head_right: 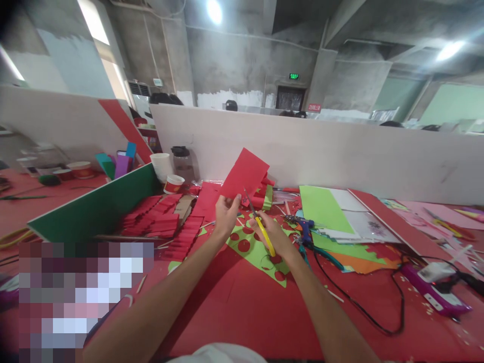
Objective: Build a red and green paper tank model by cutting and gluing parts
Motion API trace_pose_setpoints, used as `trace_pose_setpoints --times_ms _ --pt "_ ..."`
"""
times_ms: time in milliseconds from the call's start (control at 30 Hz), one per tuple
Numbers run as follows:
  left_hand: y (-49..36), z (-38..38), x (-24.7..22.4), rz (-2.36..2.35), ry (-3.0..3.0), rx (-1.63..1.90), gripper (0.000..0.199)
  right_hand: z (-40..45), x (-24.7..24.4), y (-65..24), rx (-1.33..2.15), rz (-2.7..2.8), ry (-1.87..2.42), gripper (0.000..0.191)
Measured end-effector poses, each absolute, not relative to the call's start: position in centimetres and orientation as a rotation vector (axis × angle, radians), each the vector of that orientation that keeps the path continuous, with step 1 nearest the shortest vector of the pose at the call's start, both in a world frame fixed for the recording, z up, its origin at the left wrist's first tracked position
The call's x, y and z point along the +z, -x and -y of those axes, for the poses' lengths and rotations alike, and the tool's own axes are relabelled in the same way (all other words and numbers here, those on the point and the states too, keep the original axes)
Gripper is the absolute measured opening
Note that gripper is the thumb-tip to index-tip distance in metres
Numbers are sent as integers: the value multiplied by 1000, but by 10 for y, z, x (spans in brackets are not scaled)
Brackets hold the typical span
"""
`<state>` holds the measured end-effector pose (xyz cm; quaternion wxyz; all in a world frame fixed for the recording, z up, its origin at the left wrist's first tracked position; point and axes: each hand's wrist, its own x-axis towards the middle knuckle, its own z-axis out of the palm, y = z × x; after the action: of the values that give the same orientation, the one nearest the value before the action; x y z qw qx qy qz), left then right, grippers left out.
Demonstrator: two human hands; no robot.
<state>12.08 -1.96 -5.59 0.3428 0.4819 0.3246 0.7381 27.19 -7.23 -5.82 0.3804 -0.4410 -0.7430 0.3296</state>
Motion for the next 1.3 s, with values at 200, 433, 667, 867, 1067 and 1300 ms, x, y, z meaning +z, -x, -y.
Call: trace_pose_setpoints --times_ms 200,433,667,867,1067,1300 --pt "-120 19 -56 -852 -1252 1908 24 74 -55 -271 793 1910 1086 38" --pt "-121 22 -50 -800 -1230 1937 20 72 -57 -270 788 1877 1090 40" --pt "-121 20 -52 -759 -1224 1955 19 69 -59 -268 677 1894 1090 38" --pt "-120 18 -53 -750 -1242 1944 23 69 -59 -267 630 1898 1121 38" --pt "-119 26 -48 -768 -1259 1857 27 70 -59 -265 624 1885 1104 36" --pt "-120 33 -48 -741 -1385 1692 22 68 -61 -266 516 1881 1100 29"
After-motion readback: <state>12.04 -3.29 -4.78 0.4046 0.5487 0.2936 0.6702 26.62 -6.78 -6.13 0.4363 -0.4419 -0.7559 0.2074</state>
